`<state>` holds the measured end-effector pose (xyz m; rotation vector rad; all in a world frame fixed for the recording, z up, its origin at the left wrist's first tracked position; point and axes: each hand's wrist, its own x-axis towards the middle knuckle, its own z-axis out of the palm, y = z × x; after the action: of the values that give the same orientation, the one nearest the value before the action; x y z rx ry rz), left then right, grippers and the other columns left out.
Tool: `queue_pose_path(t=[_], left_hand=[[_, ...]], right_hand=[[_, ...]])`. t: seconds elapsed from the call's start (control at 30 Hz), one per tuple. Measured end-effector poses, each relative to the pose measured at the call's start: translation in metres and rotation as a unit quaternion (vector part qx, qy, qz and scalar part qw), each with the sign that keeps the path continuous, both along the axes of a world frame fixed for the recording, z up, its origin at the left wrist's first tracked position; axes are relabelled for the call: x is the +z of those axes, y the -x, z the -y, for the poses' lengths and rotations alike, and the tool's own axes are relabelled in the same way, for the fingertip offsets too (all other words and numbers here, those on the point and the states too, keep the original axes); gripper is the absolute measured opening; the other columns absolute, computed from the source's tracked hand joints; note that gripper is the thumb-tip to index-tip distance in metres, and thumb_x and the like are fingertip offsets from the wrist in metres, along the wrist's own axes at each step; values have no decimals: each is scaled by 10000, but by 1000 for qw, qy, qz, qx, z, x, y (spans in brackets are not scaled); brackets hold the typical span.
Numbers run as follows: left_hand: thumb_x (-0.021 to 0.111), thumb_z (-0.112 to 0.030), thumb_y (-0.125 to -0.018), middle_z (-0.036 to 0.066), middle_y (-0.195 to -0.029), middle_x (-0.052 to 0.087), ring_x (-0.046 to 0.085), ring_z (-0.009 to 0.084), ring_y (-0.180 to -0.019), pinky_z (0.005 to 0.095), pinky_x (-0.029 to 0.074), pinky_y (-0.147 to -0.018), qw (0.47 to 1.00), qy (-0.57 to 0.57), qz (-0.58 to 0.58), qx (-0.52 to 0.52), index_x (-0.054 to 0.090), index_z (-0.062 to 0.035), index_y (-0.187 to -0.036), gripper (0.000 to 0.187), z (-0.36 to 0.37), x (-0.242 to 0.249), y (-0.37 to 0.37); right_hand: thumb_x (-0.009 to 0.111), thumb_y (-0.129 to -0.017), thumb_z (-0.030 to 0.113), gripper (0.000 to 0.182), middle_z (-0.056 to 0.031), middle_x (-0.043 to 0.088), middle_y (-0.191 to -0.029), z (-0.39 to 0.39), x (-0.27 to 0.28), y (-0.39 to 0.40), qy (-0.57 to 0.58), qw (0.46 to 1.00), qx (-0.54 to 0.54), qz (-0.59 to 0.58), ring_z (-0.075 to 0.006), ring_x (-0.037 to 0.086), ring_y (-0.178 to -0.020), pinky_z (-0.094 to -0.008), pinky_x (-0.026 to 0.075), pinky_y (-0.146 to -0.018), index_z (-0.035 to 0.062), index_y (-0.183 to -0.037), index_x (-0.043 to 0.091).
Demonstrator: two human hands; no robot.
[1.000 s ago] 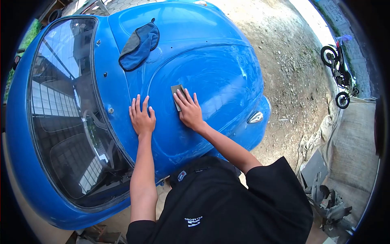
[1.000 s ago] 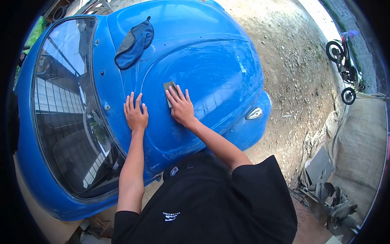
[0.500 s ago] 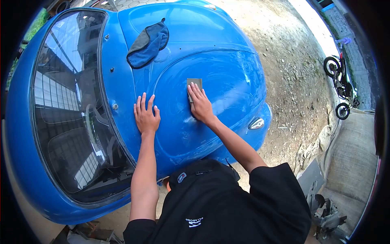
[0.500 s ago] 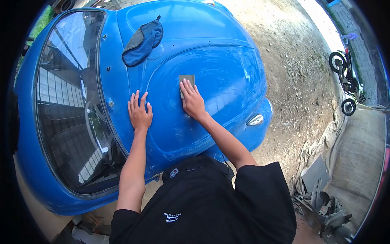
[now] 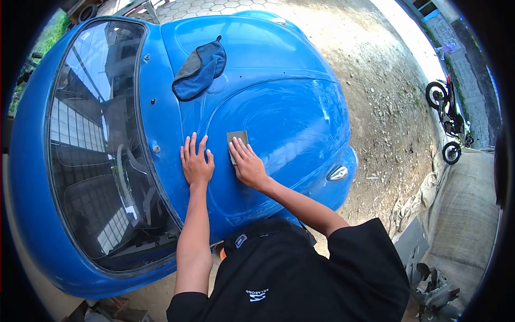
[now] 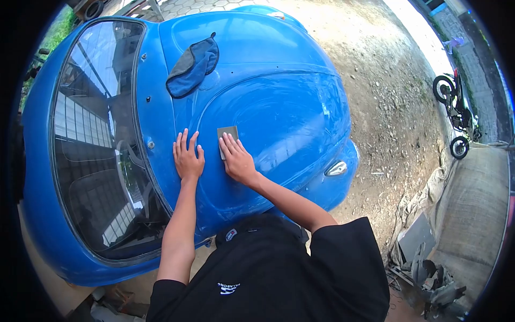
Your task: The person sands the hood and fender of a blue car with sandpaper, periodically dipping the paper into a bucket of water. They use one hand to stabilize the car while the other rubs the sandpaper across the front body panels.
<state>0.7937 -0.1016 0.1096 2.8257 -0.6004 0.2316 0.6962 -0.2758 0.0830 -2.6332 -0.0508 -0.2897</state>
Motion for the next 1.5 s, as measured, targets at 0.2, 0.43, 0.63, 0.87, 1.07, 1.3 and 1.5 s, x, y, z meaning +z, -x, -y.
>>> queue_pose_path(t=[0.2, 0.43, 0.63, 0.87, 1.07, 1.3, 1.5], left_hand=[[521, -258, -991, 43, -1597, 416, 332, 265, -1507, 487, 234, -1264, 1000, 6, -2, -8, 539, -303, -1453, 465, -1, 2, 1], [521, -279, -986, 37, -1593, 421, 340, 262, -1502, 483, 233, -1266, 1000, -4, -9, 1, 541, -312, -1454, 470, 0, 2, -2], [489, -261, -1019, 35, -1601, 422, 353, 264, -1498, 484, 236, -1260, 1000, -3, -5, 0, 540, -317, -1457, 444, -2, 1, -1], [492, -254, -1031, 23, -1604, 422, 349, 257, -1501, 469, 242, -1261, 1000, -16, -6, 5, 537, -325, -1465, 442, -1, 1, 0], [479, -239, -1032, 22, -1599, 419, 347, 258, -1499, 472, 243, -1259, 1000, -11, -14, 5, 542, -321, -1452, 433, -2, -1, 1], [487, -233, -1024, 23, -1590, 431, 351, 251, -1498, 472, 247, -1255, 1000, -5, -10, 7, 545, -314, -1448, 436, -1, 0, 0], [480, -251, -1028, 13, -1598, 422, 347, 239, -1501, 462, 242, -1260, 1000, -5, -12, 11, 539, -324, -1454, 436, -1, 1, 0]], right_hand=[[509, -987, 191, 554, -139, 471, -1569, 82, -6, -54, 69, 990, -120, 6, -340, 427, -1458, -517, 308, -1209, 75, -1526, 454], [528, -967, 173, 567, -255, 447, -1549, 37, -4, -71, 42, 987, -153, -4, -424, 417, -1443, -504, 344, -1193, -39, -1488, 453], [543, -918, 145, 623, -256, 425, -1565, -29, 15, 28, 55, 996, -30, -60, -422, 412, -1454, -501, 362, -1184, -22, -1510, 440], [539, -960, 166, 558, -246, 461, -1541, 32, -2, -92, 44, 989, -140, 9, -421, 436, -1431, -496, 373, -1176, -33, -1476, 472], [554, -882, 88, 662, -180, 406, -1604, -17, 15, 68, -8, 996, 1, -89, -356, 381, -1490, -492, 352, -1194, 37, -1532, 439], [538, -927, 165, 621, -99, 444, -1597, 0, 18, -4, 77, 996, -32, -42, -269, 411, -1479, -548, 285, -1209, 110, -1540, 454], [493, -1000, 199, 541, -132, 441, -1591, 21, 9, -111, 32, 994, -102, -18, -311, 394, -1483, -545, 291, -1214, 71, -1525, 457]])
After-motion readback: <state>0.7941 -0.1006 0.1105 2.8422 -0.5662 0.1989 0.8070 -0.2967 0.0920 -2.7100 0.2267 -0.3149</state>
